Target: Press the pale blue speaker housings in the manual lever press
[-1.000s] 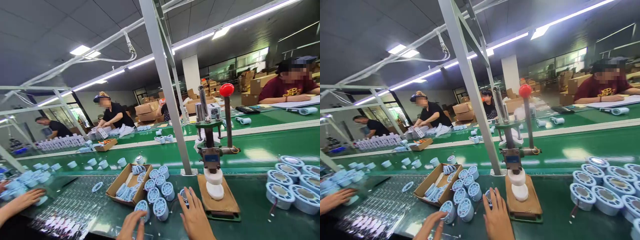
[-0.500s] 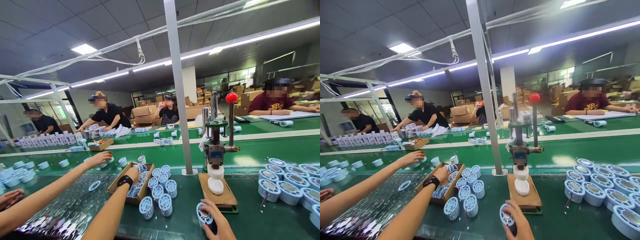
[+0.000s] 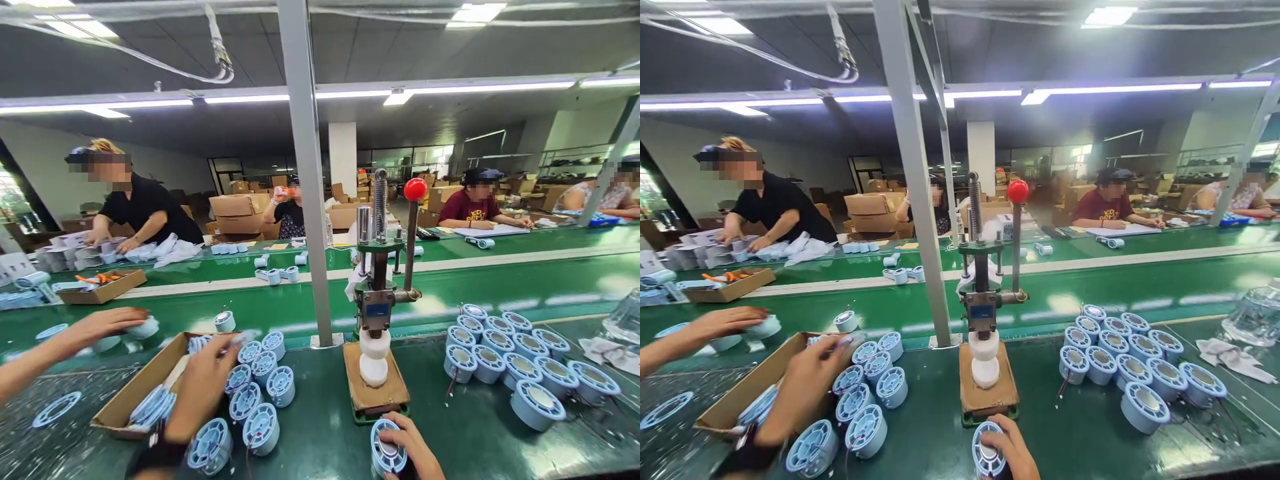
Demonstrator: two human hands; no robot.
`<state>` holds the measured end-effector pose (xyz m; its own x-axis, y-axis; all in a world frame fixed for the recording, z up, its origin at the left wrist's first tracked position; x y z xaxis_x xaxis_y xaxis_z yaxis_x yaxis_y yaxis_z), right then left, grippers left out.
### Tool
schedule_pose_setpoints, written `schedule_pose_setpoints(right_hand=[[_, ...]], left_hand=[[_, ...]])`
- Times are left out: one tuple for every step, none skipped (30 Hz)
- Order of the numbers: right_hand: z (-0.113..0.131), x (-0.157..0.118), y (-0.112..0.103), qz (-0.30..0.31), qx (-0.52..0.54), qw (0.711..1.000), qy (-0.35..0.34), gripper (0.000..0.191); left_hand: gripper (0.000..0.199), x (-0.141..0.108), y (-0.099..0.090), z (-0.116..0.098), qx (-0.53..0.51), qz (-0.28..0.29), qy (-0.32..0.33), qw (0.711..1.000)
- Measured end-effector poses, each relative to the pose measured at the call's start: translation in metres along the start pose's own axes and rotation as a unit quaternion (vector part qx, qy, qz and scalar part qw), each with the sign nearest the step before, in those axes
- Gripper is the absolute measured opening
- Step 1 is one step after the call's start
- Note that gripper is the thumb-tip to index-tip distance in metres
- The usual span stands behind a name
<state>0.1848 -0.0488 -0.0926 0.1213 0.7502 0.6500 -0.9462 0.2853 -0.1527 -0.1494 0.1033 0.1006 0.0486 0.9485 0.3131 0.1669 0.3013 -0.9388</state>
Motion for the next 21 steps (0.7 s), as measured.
schedule_pose_setpoints(right_hand=[[0.003, 0.000, -0.001, 0.003, 0.003, 1.000, 0.005, 0.037], [0.006, 0.001, -0.002, 0.008, 0.007, 1.000, 0.012, 0.037], [0.009, 0.001, -0.003, 0.013, 0.009, 1.000, 0.021, 0.037], [0.012, 0.002, -0.004, 0.018, 0.010, 0.999, 0.031, 0.037], [0.014, 0.002, -0.006, 0.022, 0.009, 0.999, 0.039, 0.038], [0.016, 0.002, -0.008, 0.027, 0.008, 0.999, 0.044, 0.038], [0.018, 0.002, -0.011, 0.031, 0.006, 0.998, 0.046, 0.038], [0.019, 0.002, -0.014, 0.036, 0.002, 0.998, 0.045, 0.040], [0.019, 0.001, -0.017, 0.042, -0.003, 0.998, 0.041, 0.041], [0.019, 0.001, -0.020, 0.054, -0.011, 0.998, 0.037, 0.043], [0.018, 0.000, -0.023, 0.069, -0.022, 0.997, 0.032, 0.044], [0.018, 0.000, -0.025, 0.085, -0.033, 0.995, 0.029, 0.046], [0.017, 0.000, -0.027, 0.102, -0.044, 0.993, 0.026, 0.048], [0.017, 0.000, -0.028, 0.117, -0.053, 0.991, 0.021, 0.050], [0.018, 0.000, -0.028, 0.130, -0.062, 0.989, 0.018, 0.050], [0.019, 0.001, -0.029, 0.137, -0.070, 0.988, 0.017, 0.050], [0.021, 0.001, -0.028, 0.140, -0.079, 0.987, 0.016, 0.049], [0.023, 0.002, -0.028, 0.140, -0.087, 0.986, 0.013, 0.047], [0.025, 0.003, -0.028, 0.137, -0.096, 0.986, 0.009, 0.046], [0.027, 0.004, -0.028, 0.131, -0.104, 0.986, 0.003, 0.046], [0.029, 0.004, -0.028, 0.127, -0.111, 0.986, -0.003, 0.046]], left_hand=[[0.030, -0.026, 0.015, -0.023, -0.020, 0.011, 0.058, 0.998], [0.028, -0.053, 0.030, -0.047, -0.053, -0.004, 0.150, 0.987], [0.032, -0.080, 0.047, -0.068, -0.066, -0.003, 0.232, 0.971], [0.036, -0.104, 0.063, -0.085, -0.065, 0.010, 0.292, 0.954], [0.041, -0.122, 0.077, -0.096, -0.069, 0.010, 0.306, 0.949], [0.045, -0.134, 0.088, -0.103, -0.070, 0.018, 0.309, 0.948], [0.048, -0.142, 0.097, -0.106, -0.075, 0.026, 0.295, 0.952], [0.051, -0.145, 0.103, -0.105, -0.085, 0.035, 0.272, 0.958], [0.055, -0.146, 0.107, -0.102, -0.100, 0.048, 0.249, 0.962], [0.057, -0.146, 0.109, -0.099, -0.115, 0.062, 0.229, 0.965], [0.060, -0.145, 0.109, -0.095, -0.128, 0.075, 0.211, 0.966], [0.063, -0.144, 0.108, -0.092, -0.138, 0.087, 0.195, 0.967], [0.065, -0.143, 0.107, -0.090, -0.141, 0.099, 0.182, 0.968], [0.068, -0.141, 0.105, -0.091, -0.138, 0.111, 0.177, 0.968], [0.071, -0.140, 0.103, -0.093, -0.132, 0.127, 0.178, 0.967], [0.074, -0.138, 0.100, -0.097, -0.124, 0.145, 0.183, 0.964], [0.076, -0.135, 0.098, -0.102, -0.118, 0.165, 0.192, 0.960], [0.075, -0.133, 0.095, -0.108, -0.115, 0.183, 0.200, 0.956], [0.073, -0.130, 0.093, -0.114, -0.115, 0.197, 0.204, 0.952], [0.070, -0.127, 0.091, -0.119, -0.116, 0.205, 0.200, 0.951], [0.068, -0.124, 0.090, -0.123, -0.116, 0.208, 0.189, 0.953]])
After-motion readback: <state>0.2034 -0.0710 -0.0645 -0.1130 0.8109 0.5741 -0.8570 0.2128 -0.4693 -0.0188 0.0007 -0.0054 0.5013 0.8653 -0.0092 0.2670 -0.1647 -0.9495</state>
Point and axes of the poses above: each hand's wrist, its own x-axis towards the middle knuckle, its own y-axis out of the palm, z = x × y, the point moved 2 cm from there along x, towards the middle knuckle, and after that the axes turned 9 degrees about x, right-handed, at the moved point
